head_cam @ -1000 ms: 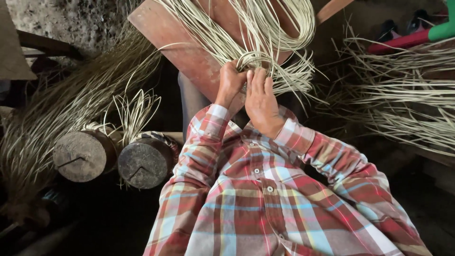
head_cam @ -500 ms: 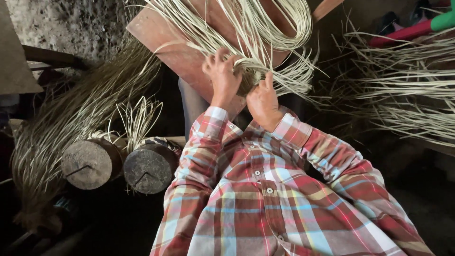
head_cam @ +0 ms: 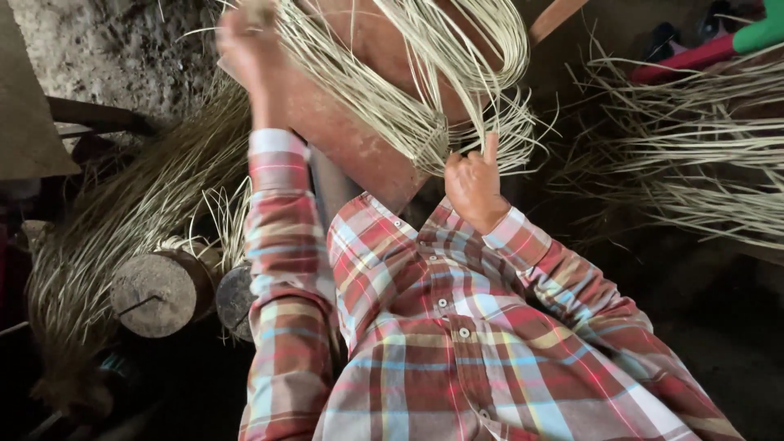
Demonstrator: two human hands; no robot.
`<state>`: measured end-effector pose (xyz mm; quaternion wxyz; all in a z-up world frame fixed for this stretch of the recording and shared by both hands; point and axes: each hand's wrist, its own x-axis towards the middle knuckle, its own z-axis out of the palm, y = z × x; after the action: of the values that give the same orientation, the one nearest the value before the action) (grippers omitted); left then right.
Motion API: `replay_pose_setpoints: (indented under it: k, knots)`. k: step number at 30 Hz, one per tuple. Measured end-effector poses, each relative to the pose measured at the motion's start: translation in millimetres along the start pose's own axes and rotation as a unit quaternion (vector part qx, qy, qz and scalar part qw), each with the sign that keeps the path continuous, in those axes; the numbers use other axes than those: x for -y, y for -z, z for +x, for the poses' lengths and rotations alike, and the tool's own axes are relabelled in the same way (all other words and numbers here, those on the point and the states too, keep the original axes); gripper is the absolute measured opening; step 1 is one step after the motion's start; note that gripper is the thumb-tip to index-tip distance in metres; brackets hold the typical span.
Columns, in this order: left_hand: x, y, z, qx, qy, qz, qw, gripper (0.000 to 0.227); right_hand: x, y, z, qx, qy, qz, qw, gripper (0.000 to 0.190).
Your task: Weaving thin bamboo strips together to create a patterned material
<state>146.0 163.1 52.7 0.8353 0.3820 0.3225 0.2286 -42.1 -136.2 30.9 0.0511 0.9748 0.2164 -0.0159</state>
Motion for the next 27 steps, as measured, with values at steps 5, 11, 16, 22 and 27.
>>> replay_pose_setpoints:
  k: [5,11,16,22,27]
  knots:
    - [-53.0,5.0,-41.9,0.038,0.077,0.435,0.896,0.102,8.3,-8.1,5.3,0.005,-0.003,0.020,1.000,0.030]
    - [-1.4,51.7,-168.9,0.196,0.142,0.449,0.860,0.036,21.8,1.7,19.8,-0.086,-0.021,0.014,0.996,0.018]
    - [70.2,66.7,-199.9,0.213,0.096,0.326,0.916,0.021,27.7,1.4,19.5,-0.112,-0.020,0.014,0.993,0.018]
    - [146.5,113.8,-163.3,0.112,0.092,0.273,0.951,0.020,3.0,5.7,-19.2,-0.130,-0.010,0.047,0.990,0.018]
    - [117.0,95.1,-168.0,0.086,0.105,0.207,0.969,0.016,-51.2,-24.8,-105.2,-0.098,-0.045,-0.007,0.994,0.015]
